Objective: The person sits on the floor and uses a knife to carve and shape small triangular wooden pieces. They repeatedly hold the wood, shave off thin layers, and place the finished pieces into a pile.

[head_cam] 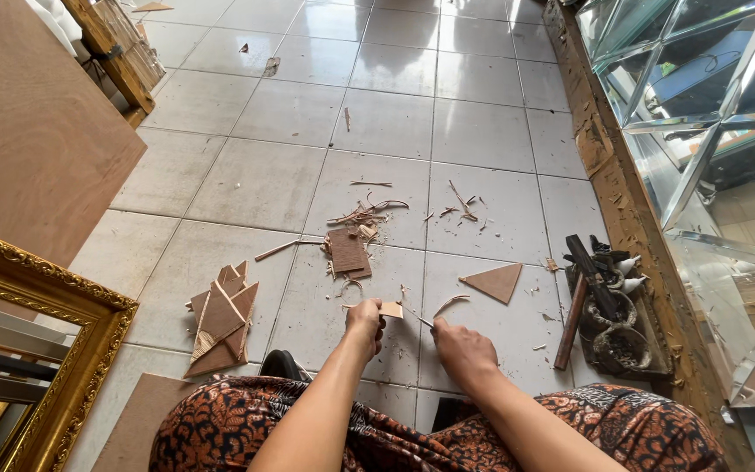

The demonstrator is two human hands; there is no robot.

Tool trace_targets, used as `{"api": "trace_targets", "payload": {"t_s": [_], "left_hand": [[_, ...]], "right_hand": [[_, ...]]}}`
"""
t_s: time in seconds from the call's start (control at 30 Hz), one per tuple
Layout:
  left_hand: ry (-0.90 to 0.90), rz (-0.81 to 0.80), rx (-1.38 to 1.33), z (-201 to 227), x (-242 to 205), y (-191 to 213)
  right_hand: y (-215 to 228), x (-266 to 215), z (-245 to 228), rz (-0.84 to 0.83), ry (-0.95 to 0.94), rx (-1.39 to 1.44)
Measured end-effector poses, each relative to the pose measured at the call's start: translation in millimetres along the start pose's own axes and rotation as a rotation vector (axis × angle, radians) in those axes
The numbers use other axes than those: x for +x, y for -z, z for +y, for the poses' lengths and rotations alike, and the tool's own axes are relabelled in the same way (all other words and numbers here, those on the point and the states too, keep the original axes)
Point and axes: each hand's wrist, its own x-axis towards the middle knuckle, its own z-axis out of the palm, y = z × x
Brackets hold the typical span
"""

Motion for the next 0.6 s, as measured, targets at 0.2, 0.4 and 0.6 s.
{"api": "trace_targets", "payload": {"t_s": [0.2,0.4,0.6], "left_hand": [[-0.041,0.009,0.000,-12.7,19.5,-0.9],[-0.142,0.078,0.093,-18.5,24.5,-7.7],[-0.247,0.027,0.395,23.5,-110.6,16.4]], "right_hand": [[5.5,-3.5,-14.9,-0.029,0.004,0.066],[14.0,-8.3,-31.4,-0.052,-0.016,0.081],[-29.2,44.5,-6.7,-0.063,-0.103,0.235]]}}
